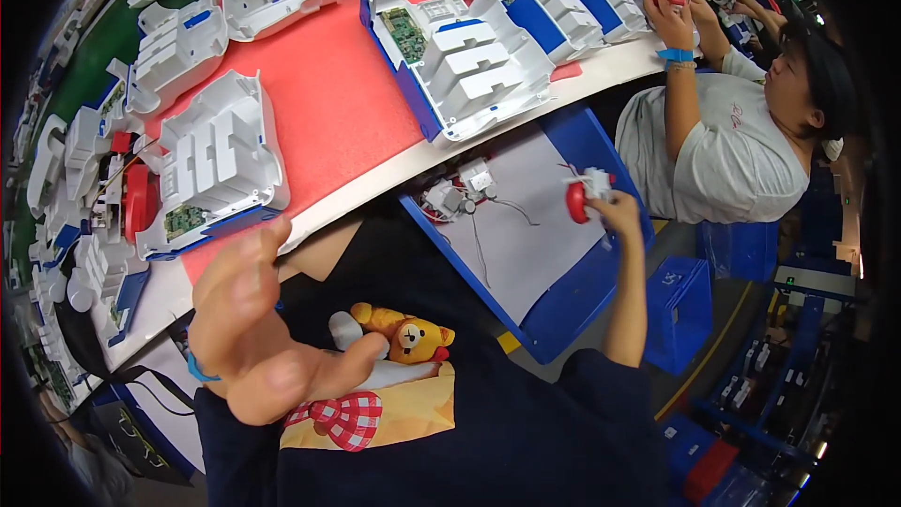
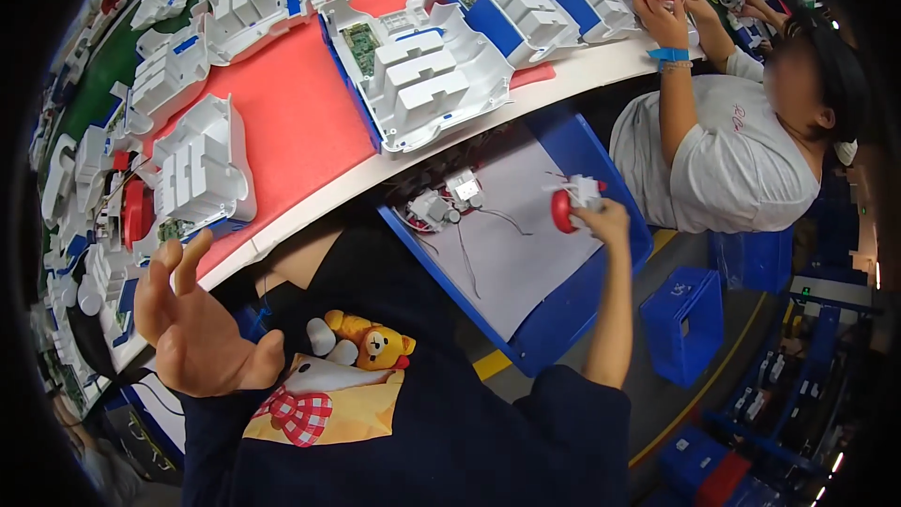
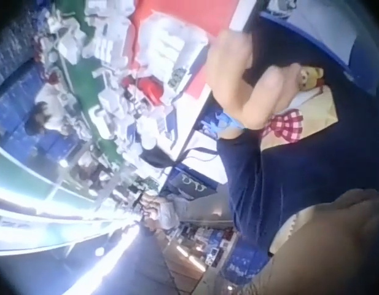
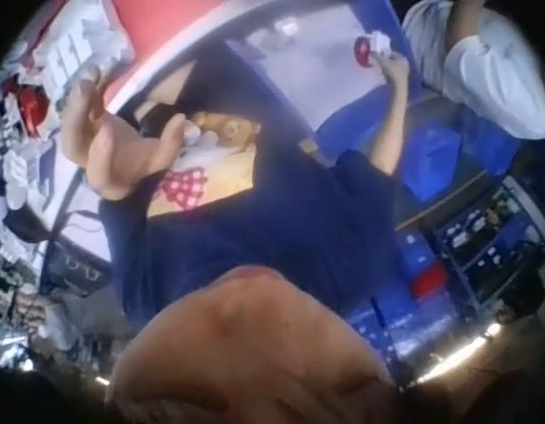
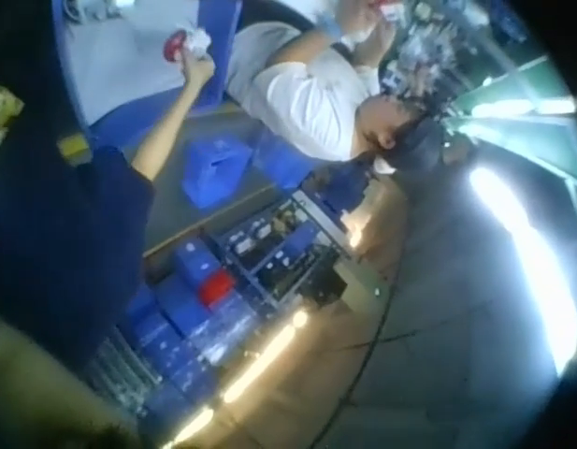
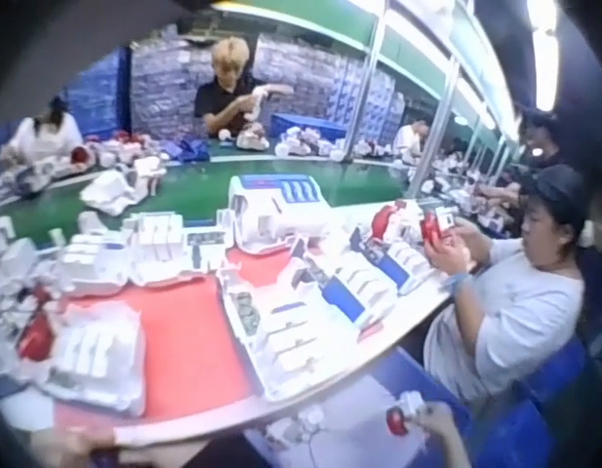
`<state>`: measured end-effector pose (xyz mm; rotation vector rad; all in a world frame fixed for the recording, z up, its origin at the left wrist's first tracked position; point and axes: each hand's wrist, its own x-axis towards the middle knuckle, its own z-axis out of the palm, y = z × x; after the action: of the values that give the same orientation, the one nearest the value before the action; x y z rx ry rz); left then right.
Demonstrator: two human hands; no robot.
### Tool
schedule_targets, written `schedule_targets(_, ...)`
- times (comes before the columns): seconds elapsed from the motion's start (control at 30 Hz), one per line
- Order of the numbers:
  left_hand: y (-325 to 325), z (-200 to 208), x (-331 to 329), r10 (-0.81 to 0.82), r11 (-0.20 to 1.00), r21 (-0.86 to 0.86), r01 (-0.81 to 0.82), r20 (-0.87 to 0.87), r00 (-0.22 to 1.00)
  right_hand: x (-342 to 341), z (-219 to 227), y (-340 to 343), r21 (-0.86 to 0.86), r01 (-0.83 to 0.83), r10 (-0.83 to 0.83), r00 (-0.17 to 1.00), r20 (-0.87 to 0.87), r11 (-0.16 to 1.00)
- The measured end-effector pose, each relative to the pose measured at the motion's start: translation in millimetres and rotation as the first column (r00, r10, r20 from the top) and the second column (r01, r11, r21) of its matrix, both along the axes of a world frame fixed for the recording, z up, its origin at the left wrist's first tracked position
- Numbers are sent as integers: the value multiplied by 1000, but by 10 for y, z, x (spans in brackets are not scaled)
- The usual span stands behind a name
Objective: Assembling plastic housing and internal components for electronic devices at a factory workstation.
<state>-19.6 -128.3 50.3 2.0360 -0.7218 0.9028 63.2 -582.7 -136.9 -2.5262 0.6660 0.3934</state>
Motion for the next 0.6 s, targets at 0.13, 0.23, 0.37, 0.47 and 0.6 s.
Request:
schedule_targets(0.13,47,2,-39,43,998,40,-42,-30,999,416,-965,293,-202,-11,13,1000,9,979)
schedule_targets(0.23,155,-18,-82,102,991,91,-97,-52,993,633,-1342,654,-279,-93,109,993,42,956)
schedule_targets(0.37,257,-130,-155,170,980,121,-158,-97,981,614,-1824,926,-378,-141,225,956,188,915)
schedule_targets(0.47,337,-192,-184,196,978,89,-186,-126,972,593,-1807,1005,-183,-140,177,962,206,973)
schedule_targets(0.6,336,-130,-129,263,959,133,-250,-93,960,552,-1841,1036,-263,-232,316,883,348,937)
